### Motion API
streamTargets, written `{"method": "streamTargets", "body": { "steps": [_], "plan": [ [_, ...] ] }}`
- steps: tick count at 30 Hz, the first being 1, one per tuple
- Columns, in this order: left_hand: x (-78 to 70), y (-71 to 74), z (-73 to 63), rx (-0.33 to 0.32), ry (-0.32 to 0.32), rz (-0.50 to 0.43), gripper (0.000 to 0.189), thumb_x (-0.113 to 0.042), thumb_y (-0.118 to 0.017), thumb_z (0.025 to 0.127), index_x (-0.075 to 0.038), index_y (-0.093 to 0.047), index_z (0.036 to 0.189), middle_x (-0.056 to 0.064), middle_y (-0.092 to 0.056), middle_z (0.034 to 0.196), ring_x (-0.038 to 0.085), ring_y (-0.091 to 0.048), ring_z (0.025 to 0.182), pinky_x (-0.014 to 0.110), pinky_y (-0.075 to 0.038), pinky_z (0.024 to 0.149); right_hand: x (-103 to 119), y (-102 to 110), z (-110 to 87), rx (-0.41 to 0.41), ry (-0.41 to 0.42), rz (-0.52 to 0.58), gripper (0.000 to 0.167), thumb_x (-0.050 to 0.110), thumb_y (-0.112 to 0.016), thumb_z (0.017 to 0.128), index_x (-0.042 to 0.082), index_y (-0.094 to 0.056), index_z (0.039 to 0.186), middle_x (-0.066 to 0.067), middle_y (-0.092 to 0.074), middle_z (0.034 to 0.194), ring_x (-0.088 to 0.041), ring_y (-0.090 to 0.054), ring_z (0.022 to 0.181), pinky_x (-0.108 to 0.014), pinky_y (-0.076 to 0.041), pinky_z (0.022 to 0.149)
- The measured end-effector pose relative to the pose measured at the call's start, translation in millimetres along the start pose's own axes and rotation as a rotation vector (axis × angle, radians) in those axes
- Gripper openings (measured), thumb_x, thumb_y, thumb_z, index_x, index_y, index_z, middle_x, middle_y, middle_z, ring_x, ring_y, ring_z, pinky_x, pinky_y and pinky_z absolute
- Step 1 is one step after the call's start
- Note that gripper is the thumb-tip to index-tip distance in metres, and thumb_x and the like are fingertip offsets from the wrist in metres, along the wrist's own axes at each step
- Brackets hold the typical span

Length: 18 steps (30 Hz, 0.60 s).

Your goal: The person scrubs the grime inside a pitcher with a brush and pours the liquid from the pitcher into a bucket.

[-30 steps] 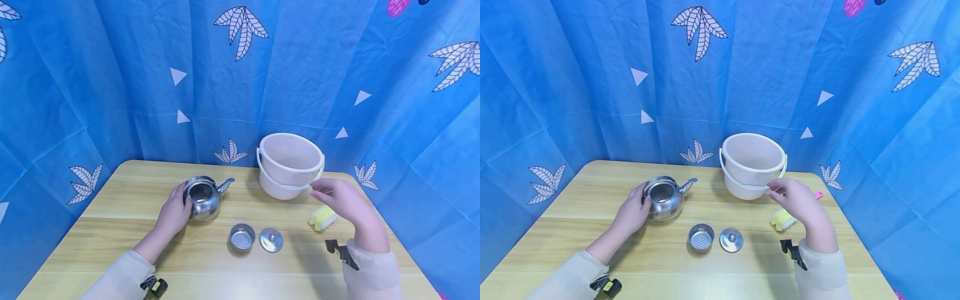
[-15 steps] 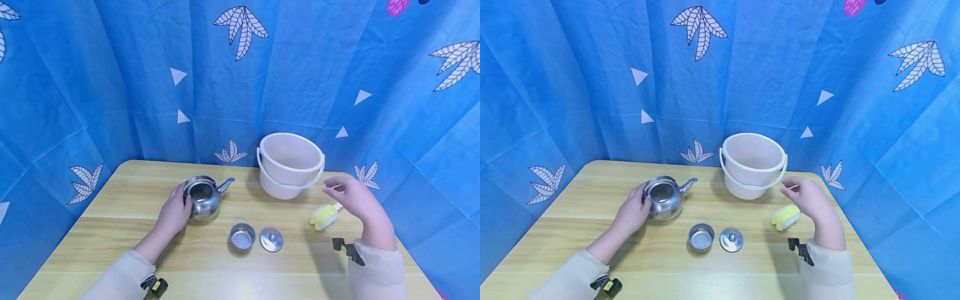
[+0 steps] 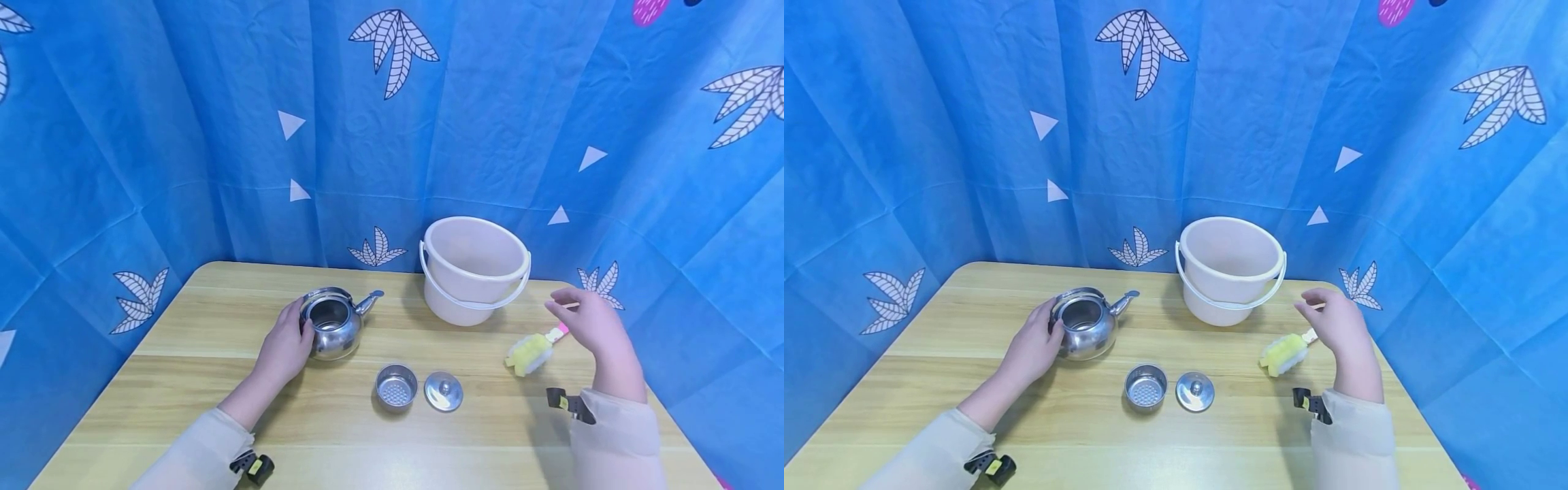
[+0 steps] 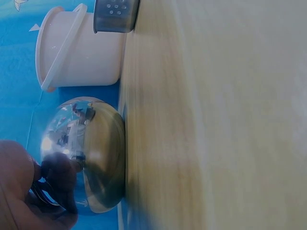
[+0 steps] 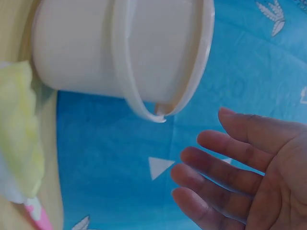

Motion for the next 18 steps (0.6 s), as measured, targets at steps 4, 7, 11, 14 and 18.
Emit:
{"method": "streamTargets", "body": {
  "steps": [4, 7, 11, 14, 18],
  "plan": [
    [0.3, 0.0, -0.4, -0.001, 0.001, -0.003, 0.057, -0.022, -0.040, 0.105, 0.010, -0.029, 0.151, 0.031, -0.034, 0.152, 0.048, -0.042, 0.135, 0.058, -0.037, 0.111, -12, -2, 4.1, -0.008, -0.035, 0.007, 0.058, 0.043, -0.054, 0.102, -0.006, -0.057, 0.132, -0.031, -0.059, 0.130, -0.049, -0.057, 0.114, -0.061, -0.052, 0.084],
    [1.4, -0.4, -0.5, 0.003, 0.001, -0.007, 0.057, -0.022, -0.040, 0.105, 0.010, -0.029, 0.152, 0.031, -0.034, 0.153, 0.048, -0.041, 0.135, 0.058, -0.036, 0.111, -21, -3, 6.8, -0.026, -0.050, 0.005, 0.058, 0.043, -0.053, 0.103, -0.006, -0.057, 0.133, -0.031, -0.058, 0.131, -0.050, -0.056, 0.115, -0.062, -0.051, 0.085],
    [2.3, -1.0, -0.8, 0.004, 0.000, -0.008, 0.058, -0.023, -0.040, 0.106, 0.010, -0.028, 0.152, 0.031, -0.034, 0.153, 0.048, -0.041, 0.136, 0.058, -0.036, 0.111, -33, -6, 9.8, -0.079, -0.063, 0.020, 0.055, 0.039, -0.054, 0.103, -0.008, -0.058, 0.131, -0.033, -0.058, 0.129, -0.051, -0.054, 0.116, -0.063, -0.048, 0.088],
    [2.8, -1.5, -0.5, 0.003, -0.003, -0.008, 0.058, -0.023, -0.040, 0.105, 0.010, -0.029, 0.151, 0.031, -0.034, 0.152, 0.048, -0.041, 0.136, 0.058, -0.036, 0.111, -43, -9, 11.0, -0.107, -0.095, 0.040, 0.053, 0.036, -0.053, 0.103, -0.010, -0.057, 0.130, -0.035, -0.056, 0.129, -0.053, -0.051, 0.117, -0.064, -0.046, 0.090],
    [3.3, -1.8, 0.0, 0.000, -0.007, -0.009, 0.058, -0.023, -0.041, 0.105, 0.010, -0.029, 0.151, 0.031, -0.034, 0.152, 0.048, -0.042, 0.135, 0.059, -0.037, 0.110, -59, -14, 11.9, -0.120, -0.167, 0.067, 0.054, 0.035, -0.051, 0.104, -0.010, -0.054, 0.133, -0.036, -0.053, 0.130, -0.053, -0.051, 0.116, -0.063, -0.048, 0.089]
  ]
}}
Point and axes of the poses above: each hand's wrist, its own z-axis towards the middle knuckle, its own y-axis out of the back of the hand, x = y × z, the point moved 6 cm from there along z, towards the middle knuckle
